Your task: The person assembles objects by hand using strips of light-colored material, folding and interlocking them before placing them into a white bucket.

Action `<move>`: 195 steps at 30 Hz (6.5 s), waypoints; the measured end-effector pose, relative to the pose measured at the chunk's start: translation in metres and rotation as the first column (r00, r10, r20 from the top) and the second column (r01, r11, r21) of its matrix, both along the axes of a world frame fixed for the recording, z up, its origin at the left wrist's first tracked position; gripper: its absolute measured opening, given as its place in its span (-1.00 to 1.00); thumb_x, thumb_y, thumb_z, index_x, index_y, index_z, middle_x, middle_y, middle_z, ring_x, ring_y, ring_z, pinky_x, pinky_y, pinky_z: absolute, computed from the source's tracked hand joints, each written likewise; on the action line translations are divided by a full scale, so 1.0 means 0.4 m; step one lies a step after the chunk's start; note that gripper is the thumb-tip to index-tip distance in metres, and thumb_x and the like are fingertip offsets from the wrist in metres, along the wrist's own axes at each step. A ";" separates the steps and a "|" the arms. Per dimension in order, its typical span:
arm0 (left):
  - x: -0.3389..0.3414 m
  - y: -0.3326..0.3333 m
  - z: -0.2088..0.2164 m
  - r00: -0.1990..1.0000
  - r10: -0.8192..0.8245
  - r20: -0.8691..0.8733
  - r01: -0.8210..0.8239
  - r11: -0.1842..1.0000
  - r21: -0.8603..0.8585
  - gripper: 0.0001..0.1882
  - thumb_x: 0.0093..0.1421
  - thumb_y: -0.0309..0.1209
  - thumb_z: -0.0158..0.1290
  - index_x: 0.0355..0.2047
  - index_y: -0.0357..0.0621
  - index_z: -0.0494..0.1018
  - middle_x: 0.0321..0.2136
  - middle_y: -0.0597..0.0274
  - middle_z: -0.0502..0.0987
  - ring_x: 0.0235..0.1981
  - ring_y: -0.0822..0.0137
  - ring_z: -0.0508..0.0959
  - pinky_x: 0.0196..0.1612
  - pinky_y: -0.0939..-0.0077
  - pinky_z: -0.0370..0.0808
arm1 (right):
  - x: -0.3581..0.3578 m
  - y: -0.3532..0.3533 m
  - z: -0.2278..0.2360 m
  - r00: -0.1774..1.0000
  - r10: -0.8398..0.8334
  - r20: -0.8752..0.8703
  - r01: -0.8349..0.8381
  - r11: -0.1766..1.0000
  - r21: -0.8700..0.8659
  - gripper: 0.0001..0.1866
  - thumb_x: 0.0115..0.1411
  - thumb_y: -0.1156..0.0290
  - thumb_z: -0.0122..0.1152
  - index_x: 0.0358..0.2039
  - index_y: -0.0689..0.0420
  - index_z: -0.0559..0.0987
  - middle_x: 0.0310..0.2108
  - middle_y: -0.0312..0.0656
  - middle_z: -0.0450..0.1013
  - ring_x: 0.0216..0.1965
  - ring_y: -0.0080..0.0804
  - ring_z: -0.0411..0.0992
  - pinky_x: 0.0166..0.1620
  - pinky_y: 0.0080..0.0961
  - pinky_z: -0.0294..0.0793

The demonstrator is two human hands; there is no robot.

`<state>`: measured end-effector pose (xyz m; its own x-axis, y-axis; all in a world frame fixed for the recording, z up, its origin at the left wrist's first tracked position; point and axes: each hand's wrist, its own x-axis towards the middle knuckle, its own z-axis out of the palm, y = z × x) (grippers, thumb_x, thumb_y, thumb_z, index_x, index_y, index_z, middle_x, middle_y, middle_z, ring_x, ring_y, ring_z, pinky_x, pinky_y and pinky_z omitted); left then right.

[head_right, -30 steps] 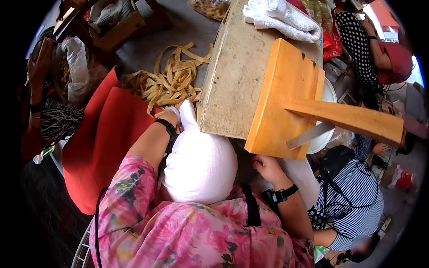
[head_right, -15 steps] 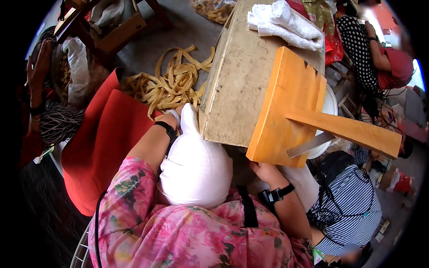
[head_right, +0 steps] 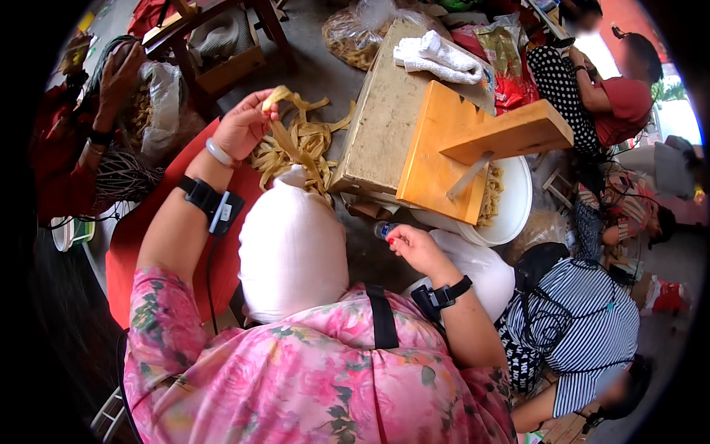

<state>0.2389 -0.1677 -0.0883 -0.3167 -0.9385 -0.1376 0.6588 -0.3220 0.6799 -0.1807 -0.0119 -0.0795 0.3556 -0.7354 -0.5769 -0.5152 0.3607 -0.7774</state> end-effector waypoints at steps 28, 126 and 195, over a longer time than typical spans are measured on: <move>-0.233 0.266 0.394 0.930 -0.085 -0.357 0.078 0.996 -0.035 -0.67 0.39 -0.30 -0.19 -0.02 -0.33 0.32 -0.51 0.36 0.36 -0.59 0.60 0.28 -0.52 0.76 0.32 | 0.014 0.330 0.515 0.515 0.006 0.857 0.331 0.921 -0.204 -0.54 0.23 0.45 0.00 0.12 0.34 0.28 -0.52 -0.17 0.47 -0.70 -0.76 0.27 -0.65 -0.90 0.07; -0.609 0.390 0.225 0.651 0.389 0.652 0.593 0.276 -0.757 -0.59 0.06 -0.58 0.11 -0.09 -0.22 0.22 -0.37 -0.02 0.49 -0.37 -0.03 0.54 -0.33 0.23 0.49 | -0.051 0.109 0.211 0.583 -0.448 0.678 0.491 0.859 0.145 -0.93 0.24 0.43 0.13 -0.28 0.11 0.47 -0.42 -0.35 0.48 -0.50 -0.70 0.36 -0.43 -0.77 0.30; -0.603 0.123 0.288 0.203 0.274 0.940 0.292 0.899 -0.326 -0.67 0.13 -0.20 0.09 -0.38 -0.28 0.55 -0.47 -0.16 0.56 -0.34 0.07 0.62 -0.22 0.23 0.49 | -0.115 -0.146 0.262 0.890 -0.411 -0.197 -0.038 0.364 -0.931 -0.89 0.07 0.47 0.18 -0.40 0.16 0.44 -0.39 -0.08 0.49 -0.33 -0.11 0.49 -0.28 -0.26 0.47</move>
